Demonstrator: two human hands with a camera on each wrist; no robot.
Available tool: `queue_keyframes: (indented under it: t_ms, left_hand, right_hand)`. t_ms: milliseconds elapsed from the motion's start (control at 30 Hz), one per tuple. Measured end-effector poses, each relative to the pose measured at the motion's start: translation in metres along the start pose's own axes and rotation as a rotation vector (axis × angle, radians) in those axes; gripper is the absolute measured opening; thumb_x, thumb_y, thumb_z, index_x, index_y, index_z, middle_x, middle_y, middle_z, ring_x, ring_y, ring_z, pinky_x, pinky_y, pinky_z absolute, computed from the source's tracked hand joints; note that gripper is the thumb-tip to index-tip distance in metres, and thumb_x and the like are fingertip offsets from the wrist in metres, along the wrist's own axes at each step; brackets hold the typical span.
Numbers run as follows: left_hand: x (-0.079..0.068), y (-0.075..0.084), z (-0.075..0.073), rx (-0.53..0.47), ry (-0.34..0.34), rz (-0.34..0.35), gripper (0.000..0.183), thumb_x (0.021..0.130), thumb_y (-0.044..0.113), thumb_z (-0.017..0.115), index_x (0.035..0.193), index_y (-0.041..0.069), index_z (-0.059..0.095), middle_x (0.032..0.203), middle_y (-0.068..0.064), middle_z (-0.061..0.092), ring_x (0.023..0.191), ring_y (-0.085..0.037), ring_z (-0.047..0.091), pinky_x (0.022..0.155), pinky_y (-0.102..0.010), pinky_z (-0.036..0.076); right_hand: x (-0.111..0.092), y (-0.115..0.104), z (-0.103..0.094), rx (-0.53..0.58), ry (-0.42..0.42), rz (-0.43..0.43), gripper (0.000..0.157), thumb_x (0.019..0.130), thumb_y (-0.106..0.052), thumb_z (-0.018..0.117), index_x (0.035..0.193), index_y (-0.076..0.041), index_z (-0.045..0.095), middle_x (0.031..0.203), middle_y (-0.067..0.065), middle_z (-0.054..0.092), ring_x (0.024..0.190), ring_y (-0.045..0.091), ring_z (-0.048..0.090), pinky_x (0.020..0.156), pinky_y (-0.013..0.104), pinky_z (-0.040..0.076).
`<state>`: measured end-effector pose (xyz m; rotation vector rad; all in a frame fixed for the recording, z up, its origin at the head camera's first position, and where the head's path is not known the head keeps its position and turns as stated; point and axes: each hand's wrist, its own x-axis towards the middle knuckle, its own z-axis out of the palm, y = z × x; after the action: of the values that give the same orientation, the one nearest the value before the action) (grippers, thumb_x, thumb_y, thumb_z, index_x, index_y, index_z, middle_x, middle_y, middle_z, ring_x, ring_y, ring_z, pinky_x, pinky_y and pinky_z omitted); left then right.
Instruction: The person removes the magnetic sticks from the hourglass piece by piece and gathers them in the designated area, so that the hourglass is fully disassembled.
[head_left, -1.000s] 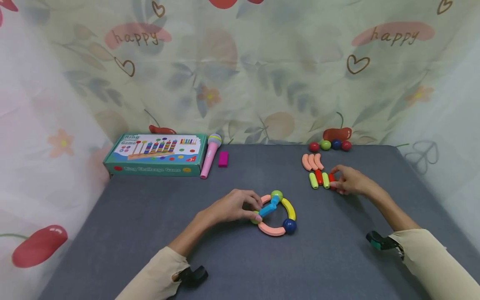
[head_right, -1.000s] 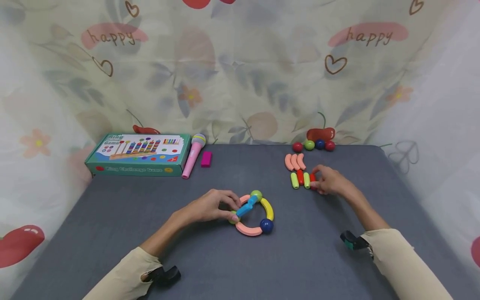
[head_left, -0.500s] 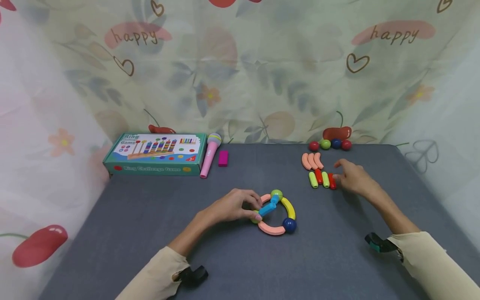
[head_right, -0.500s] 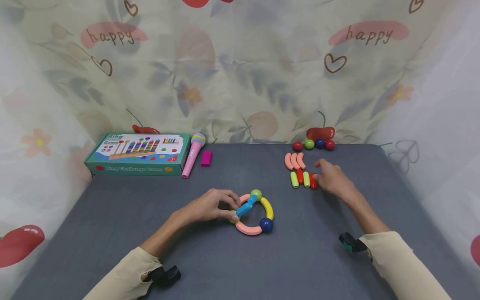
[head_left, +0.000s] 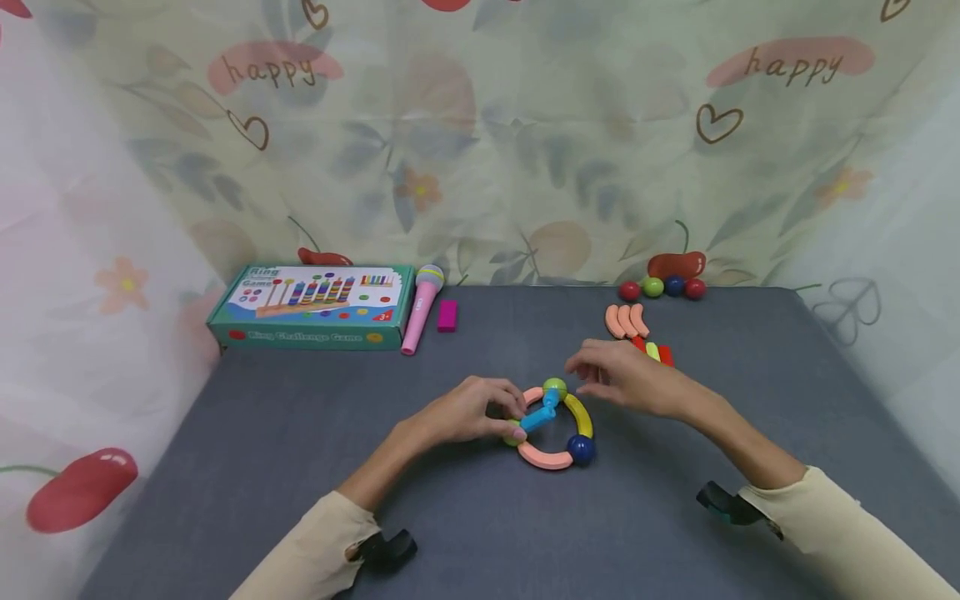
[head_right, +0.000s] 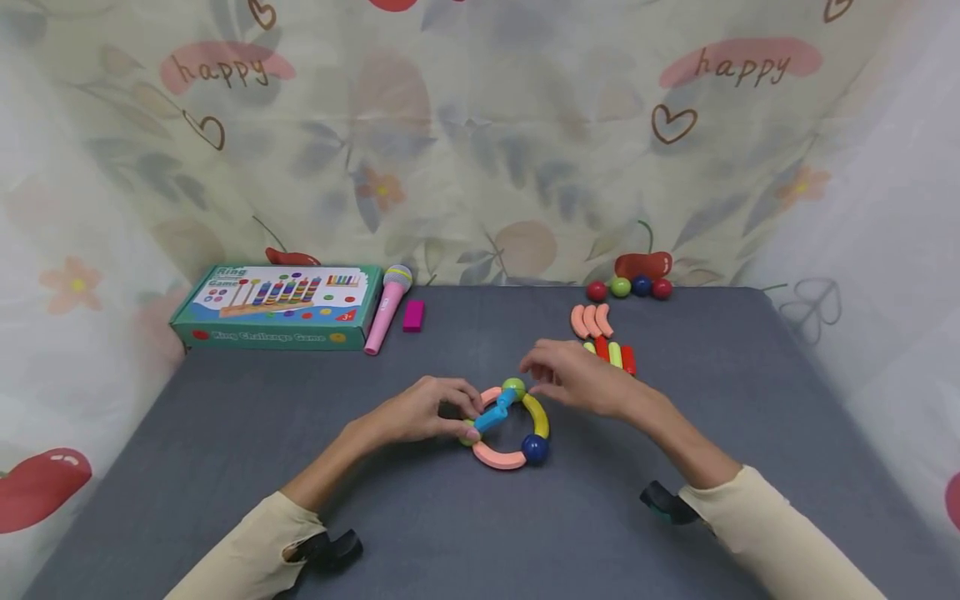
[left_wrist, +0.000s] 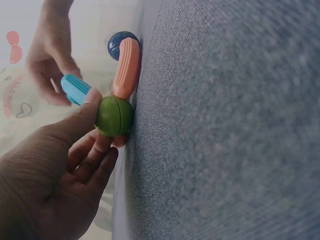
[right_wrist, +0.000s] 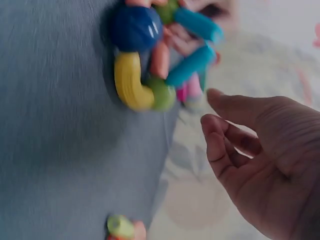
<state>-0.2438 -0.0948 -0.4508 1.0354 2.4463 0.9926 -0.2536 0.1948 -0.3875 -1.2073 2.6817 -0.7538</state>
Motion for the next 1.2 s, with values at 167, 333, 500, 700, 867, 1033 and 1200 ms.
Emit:
queue_keyframes:
  t_ms: [167,333,500,700,867,1033,1200]
  left_hand:
    - [0.001,0.0,-0.001,0.011,0.0,0.024,0.024,0.093,0.031,0.08,0.111,0.014,0.081,0.124,0.0,0.073,0.11,-0.013,0.066,0.1,-0.029,0.054]
    - [0.0,0.001,-0.002,0.02,0.006,0.066,0.023,0.093,0.028,0.08,0.111,0.013,0.081,0.123,-0.001,0.074,0.105,-0.012,0.066,0.096,-0.026,0.054]
    - [0.0,0.0,-0.001,0.032,0.009,0.072,0.023,0.093,0.028,0.08,0.11,0.013,0.081,0.123,-0.001,0.074,0.103,-0.011,0.067,0.095,-0.025,0.055]
    - [-0.001,0.0,-0.001,0.028,0.013,0.055,0.024,0.092,0.029,0.081,0.111,0.013,0.082,0.125,-0.001,0.074,0.101,-0.01,0.066,0.096,-0.023,0.055]
    - [0.001,-0.001,-0.001,0.022,0.013,0.049,0.024,0.092,0.03,0.081,0.111,0.014,0.081,0.125,0.0,0.074,0.103,-0.011,0.066,0.096,-0.025,0.055]
    - [0.001,-0.001,0.0,0.014,0.008,0.022,0.025,0.093,0.032,0.08,0.111,0.015,0.082,0.124,0.0,0.074,0.112,-0.013,0.067,0.104,-0.033,0.055]
    - [0.0,-0.001,0.0,0.017,0.006,0.011,0.025,0.092,0.032,0.081,0.111,0.015,0.082,0.124,0.0,0.074,0.116,-0.015,0.067,0.106,-0.036,0.055]
  right_hand:
    - [0.015,-0.005,0.021,-0.069,-0.104,-0.072,0.032,0.091,-0.013,0.081,0.121,-0.005,0.073,0.107,0.006,0.065,0.089,0.02,0.063,0.081,0.028,0.058]
    - [0.019,-0.004,0.03,-0.097,-0.079,-0.115,0.022,0.094,-0.011,0.077,0.115,-0.006,0.076,0.104,0.002,0.065,0.089,0.016,0.064,0.082,0.029,0.058]
    - [0.019,-0.003,0.03,-0.083,-0.049,-0.115,0.017,0.096,-0.005,0.074,0.113,-0.005,0.075,0.104,0.001,0.069,0.09,0.011,0.067,0.083,0.03,0.06]
    - [0.019,-0.006,0.029,-0.027,-0.052,-0.08,0.015,0.096,-0.006,0.073,0.111,-0.005,0.075,0.102,0.0,0.072,0.09,0.01,0.068,0.083,0.028,0.06]
    - [0.018,-0.007,0.029,-0.006,-0.06,-0.059,0.014,0.096,-0.006,0.073,0.11,-0.005,0.074,0.099,0.0,0.071,0.086,0.007,0.064,0.08,0.024,0.058]
    - [0.014,-0.005,0.026,0.005,-0.049,-0.021,0.016,0.097,-0.007,0.072,0.112,-0.004,0.073,0.1,0.0,0.07,0.086,0.008,0.062,0.082,0.026,0.059]
    - [0.008,-0.004,0.023,0.016,-0.011,-0.029,0.018,0.097,-0.007,0.072,0.114,-0.004,0.073,0.104,0.001,0.074,0.091,0.01,0.068,0.086,0.031,0.062]
